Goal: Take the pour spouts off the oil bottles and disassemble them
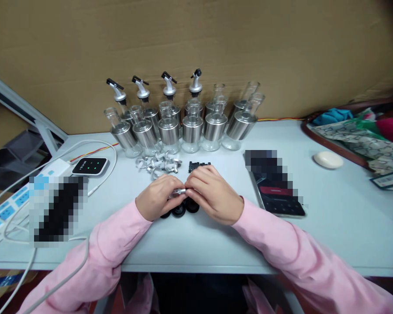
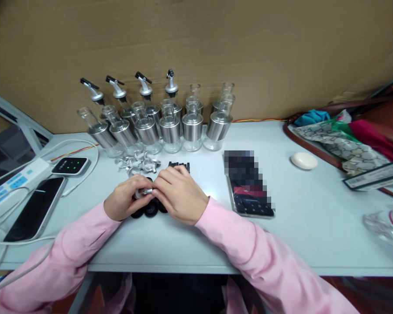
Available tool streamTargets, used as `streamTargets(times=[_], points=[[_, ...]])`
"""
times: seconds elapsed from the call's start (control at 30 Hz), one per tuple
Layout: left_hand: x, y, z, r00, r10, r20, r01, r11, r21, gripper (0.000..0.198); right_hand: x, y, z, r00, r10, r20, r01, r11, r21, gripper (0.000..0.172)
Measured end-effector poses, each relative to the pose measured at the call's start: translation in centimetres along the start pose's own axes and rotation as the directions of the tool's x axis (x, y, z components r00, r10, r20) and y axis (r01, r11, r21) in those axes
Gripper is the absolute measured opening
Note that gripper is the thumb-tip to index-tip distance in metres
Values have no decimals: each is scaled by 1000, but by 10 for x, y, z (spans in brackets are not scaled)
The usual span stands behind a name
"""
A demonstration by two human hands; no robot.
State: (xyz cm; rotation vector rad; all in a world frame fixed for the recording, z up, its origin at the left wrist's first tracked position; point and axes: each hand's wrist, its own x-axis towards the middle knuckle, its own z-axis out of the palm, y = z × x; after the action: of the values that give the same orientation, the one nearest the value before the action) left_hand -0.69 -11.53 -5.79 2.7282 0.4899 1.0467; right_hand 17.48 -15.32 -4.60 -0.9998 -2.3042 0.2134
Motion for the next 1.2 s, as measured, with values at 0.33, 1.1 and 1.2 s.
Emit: streamTargets(times=[0.33,1.1,1.2], points=[[2,-2,-4,999,12,29,-15,995,101,6,0,4,0,982,121,-143,-95,979,181,12],[1,-2,-6,999,-2,51,-4,994,108,8,-11,48,-34,812,455,365,-501,865,36,6],[2,-1,-6,998,-9,58,3,994,111,9,-11,47,-33,796,458,395,-506,862,19,11]])
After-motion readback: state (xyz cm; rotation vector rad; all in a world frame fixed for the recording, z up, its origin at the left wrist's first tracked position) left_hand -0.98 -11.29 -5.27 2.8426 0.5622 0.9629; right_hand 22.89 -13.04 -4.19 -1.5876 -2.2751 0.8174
